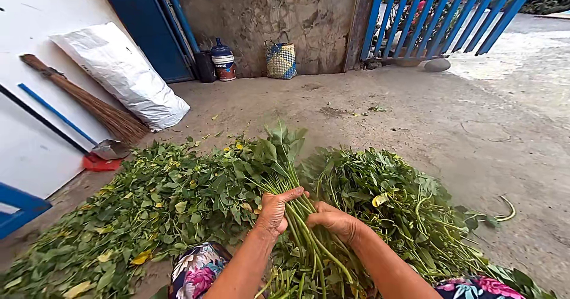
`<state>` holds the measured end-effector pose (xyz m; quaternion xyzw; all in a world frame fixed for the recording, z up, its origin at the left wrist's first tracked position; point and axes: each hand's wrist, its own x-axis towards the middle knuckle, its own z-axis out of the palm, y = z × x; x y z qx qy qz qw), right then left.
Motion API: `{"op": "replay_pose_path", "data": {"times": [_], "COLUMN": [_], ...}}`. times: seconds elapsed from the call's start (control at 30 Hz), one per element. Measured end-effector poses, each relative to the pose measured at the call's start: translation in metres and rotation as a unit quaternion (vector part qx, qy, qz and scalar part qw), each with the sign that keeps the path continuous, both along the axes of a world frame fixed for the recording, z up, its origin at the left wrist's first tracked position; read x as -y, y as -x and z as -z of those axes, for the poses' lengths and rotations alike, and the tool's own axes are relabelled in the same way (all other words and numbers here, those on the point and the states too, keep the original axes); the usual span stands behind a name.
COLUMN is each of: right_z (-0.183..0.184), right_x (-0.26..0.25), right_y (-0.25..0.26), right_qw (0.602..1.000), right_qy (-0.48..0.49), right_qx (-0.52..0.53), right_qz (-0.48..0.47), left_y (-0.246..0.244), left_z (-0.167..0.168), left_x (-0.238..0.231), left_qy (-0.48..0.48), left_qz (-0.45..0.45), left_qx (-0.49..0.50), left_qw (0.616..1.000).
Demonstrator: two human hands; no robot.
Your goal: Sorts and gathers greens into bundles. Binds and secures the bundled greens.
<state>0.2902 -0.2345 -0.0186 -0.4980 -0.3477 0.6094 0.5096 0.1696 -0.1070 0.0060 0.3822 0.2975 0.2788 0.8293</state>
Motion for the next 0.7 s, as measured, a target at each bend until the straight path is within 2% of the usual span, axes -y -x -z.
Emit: {"op": "replay_pose_path", "data": {"times": [0.1,0.37,0.47,0.57,0.63,0.7], "right_z": [0.011,0.014,0.008,0.006,0.006,0.003], "right_x": [0.003,0.004,-0.001,-0.008,-0.011,-0.01], "right_y": [0.006,0.017,0.027,0.034,0.033,0.035], "right_qw": [0.996,0.991,0.994,0.996,0.996,0.998], "right_qy": [-0.005,-0.022,-0.007,-0.014,-0.02,-0.011], "right_qx": [-0.09,-0.133,-0.09,0.0,0.042,0.032], "right_qz": [-0.005,0.009,0.059,0.091,0.082,0.058], "left_y": [0.001,0.002,0.002,0.002,0.001,0.006], "left_z": [0.009,0.009,0.006,0.0,-0.007,-0.014], "left_x": [-0.004,-0.002,0.001,0.005,0.009,0.016], "left_qy": [-0.054,-0.062,-0.051,-0.025,0.0,0.019], "left_qz": [0.007,0.016,0.005,-0.024,-0.059,-0.083], "left_qx": [-0.004,0.014,0.013,0.001,-0.019,-0.049], "left_qw": [0.999,0.998,0.999,0.999,0.998,0.995]}}
